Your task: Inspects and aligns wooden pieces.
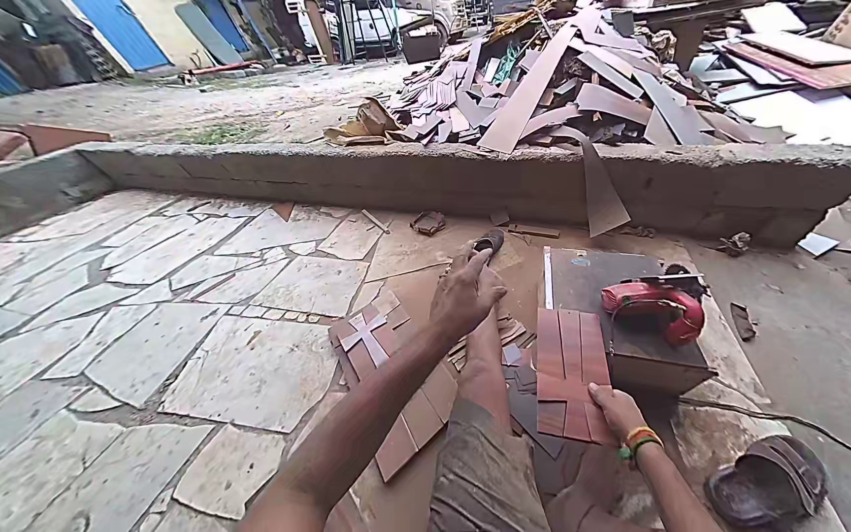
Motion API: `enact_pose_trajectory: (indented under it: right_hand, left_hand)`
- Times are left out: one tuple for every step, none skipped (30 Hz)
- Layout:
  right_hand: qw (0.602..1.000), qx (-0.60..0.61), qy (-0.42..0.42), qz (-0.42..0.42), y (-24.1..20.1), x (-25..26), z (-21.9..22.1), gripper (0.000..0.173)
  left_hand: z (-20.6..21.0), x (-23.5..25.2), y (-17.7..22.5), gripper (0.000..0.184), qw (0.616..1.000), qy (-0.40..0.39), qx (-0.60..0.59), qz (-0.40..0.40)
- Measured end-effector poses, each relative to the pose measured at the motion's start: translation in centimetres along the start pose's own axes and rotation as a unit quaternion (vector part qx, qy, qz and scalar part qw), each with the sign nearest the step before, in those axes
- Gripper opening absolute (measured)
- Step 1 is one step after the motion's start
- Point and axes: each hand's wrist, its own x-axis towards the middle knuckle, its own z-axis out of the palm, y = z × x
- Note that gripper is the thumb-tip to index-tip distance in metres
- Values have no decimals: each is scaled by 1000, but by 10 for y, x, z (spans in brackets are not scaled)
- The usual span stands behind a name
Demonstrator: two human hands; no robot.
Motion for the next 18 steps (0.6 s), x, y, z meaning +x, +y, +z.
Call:
enact_pose_trajectory:
  right_hand:
    - [1000, -9, 0, -1, -1, -2, 0, 53]
    - [1000, -15, 0, 0, -2, -5, 0, 54]
    - [1000, -15, 3, 0, -3, -6, 0, 54]
    - [1000, -11, 6, 0, -3, -7, 1, 54]
    - [1000, -4, 10, 0, -2, -7, 2, 53]
    - [1000, 2, 10, 0, 0, -7, 2, 52]
    - [1000, 6, 9, 0, 2, -5, 3, 51]
    - [1000, 9, 10, 0, 3, -4, 3, 51]
    - [1000, 9, 9, -2, 3, -3, 3, 51]
    - [1000, 7, 10, -4, -1, -2, 2, 51]
    - [1000, 6, 8, -4, -7, -3, 1, 52]
    - [1000, 6, 7, -5, -11, -4, 0, 52]
    - [1000, 7, 3, 0, -11, -8, 1, 52]
    - [1000, 10, -3, 8, -7, -13, 4, 52]
    - [1000, 16, -5, 14, -3, -14, 2, 52]
    - [1000, 21, -3, 18, -1, -12, -2, 52]
    - [999, 30, -2, 18, -2, -10, -5, 52]
    - [999, 38, -4, 18, -2, -9, -4, 52]
  left_hand:
    - [29, -22, -4, 70, 992, -92, -72, -39]
    - [58, -43, -10, 71, 973, -152, -148, -88]
    - [87, -60, -18, 72, 950, -183, -213, -138]
    - [113, -74, -24, 73, 929, -194, -257, -181]
    - [132, -87, -26, 74, 911, -200, -291, -215]
    - [146, -97, -24, 74, 894, -205, -313, -245]
    - [159, -107, -22, 76, 877, -212, -331, -277]
    - [172, -115, -20, 78, 855, -224, -348, -312]
    - [184, -122, -19, 76, 826, -239, -371, -350]
    - [194, -127, -17, 73, 792, -255, -399, -385]
    - [201, -131, -15, 66, 760, -266, -425, -413]
    - [204, -135, -12, 59, 730, -276, -450, -434]
    - [204, -143, -8, 53, 702, -277, -477, -450]
    - [202, -152, -5, 50, 677, -272, -505, -461]
    - [205, -158, -1, 48, 655, -256, -535, -469]
    - [211, -159, 1, 46, 638, -234, -561, -472]
    - [214, -158, 0, 43, 630, -217, -579, -470]
    - [214, -159, -3, 41, 642, -207, -578, -458]
